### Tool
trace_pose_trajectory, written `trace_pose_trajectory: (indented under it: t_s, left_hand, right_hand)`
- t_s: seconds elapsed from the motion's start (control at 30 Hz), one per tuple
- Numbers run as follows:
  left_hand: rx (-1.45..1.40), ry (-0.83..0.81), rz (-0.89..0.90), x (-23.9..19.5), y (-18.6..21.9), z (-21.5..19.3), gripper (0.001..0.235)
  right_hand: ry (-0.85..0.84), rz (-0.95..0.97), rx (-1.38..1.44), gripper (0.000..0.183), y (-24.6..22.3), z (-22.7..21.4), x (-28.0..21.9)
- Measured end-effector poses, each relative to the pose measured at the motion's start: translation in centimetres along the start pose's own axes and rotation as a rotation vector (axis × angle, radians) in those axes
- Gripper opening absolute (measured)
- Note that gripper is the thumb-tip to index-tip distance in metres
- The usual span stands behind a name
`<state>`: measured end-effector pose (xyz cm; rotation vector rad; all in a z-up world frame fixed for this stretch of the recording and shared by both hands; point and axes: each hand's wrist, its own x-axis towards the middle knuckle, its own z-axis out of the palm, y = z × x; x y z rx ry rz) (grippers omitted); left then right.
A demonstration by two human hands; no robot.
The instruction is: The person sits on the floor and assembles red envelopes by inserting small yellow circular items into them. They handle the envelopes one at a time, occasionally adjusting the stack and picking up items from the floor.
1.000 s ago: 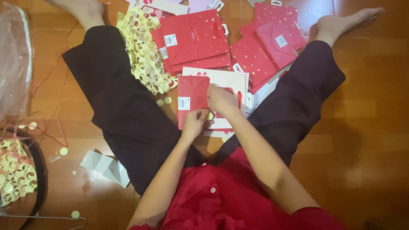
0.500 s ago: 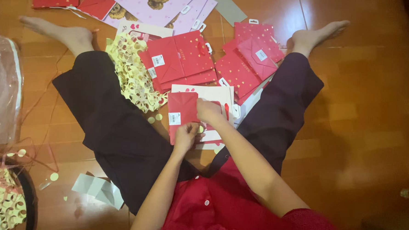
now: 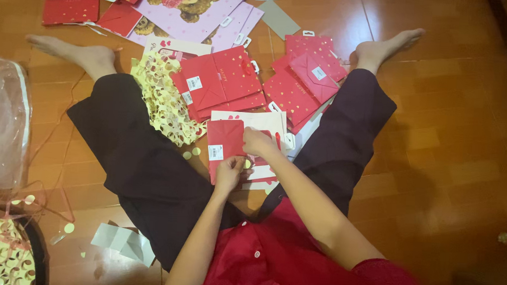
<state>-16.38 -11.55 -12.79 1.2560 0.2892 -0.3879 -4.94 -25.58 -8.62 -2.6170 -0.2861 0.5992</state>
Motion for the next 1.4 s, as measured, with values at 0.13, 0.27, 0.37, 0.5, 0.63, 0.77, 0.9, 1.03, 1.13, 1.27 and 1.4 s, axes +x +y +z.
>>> trace_pose_trajectory:
  t_s: [0.13,0.27,0.37,0.5,0.63,0.77,0.9,1.03,1.13,1.27,1.4]
  left_hand:
    - [-0.007,-0.009,0.006,0.1,0.0,0.1,0.025]
    - [-0.038,-0.016,-0.018,0.0,0.0,0.2,0.024]
    - [-0.011,0.009,-0.043,0.0,0.2,0.2,0.022]
    - [-0.026,0.013,-0.037,-0.1,0.1,0.0,0.024]
    - [-0.062,-0.001,-0.003,-0.1,-0.1,-0.2,0.024]
    - [-0.066,-0.034,0.004,-0.6,0.2,-0.5,0.024]
    - [-0.096,-0.02,-0.071,-1.3,1.3,-0.3,0.023]
    - [-0.117,0.038,-0.001,-1.9,2.1,0.4,0.021]
    - [-0.089,0.096,0.081,-2.3,2.7,0.7,0.018]
    - [-0.026,0.276,0.247,-2.6,4.4,-0.5,0.012]
    - [0.134,0.458,0.303,-3.3,6.6,-3.3,0.009]
  right_hand:
    - [-0.005,0.033,0.088,0.029,0.4,0.2,-0.7]
    - [-0.02,0.005,0.448,0.027,0.9,0.2,-1.6]
    - [-0.17,0.008,0.922,0.029,1.4,-0.6,-2.7]
    - [-0.206,-0.038,1.042,0.029,1.6,-1.7,-6.1]
    - [-0.2,-0.087,0.58,0.027,0.5,-0.8,-9.7]
    - [-0.137,-0.147,0.877,0.029,-0.9,-0.5,-11.3]
    - [-0.021,-0.019,0.605,0.027,-1.9,-2.2,-12.4]
    - [0.127,-0.144,0.639,0.025,-3.2,-3.4,-13.3]
    - [0.021,-0.009,0.46,0.026,-3.5,-3.8,-13.9]
    - [0.12,-0.103,0.421,0.027,-3.2,-3.5,-15.1]
    - [0.174,-0.071,0.419,0.023,-2.0,-3.5,-16.2]
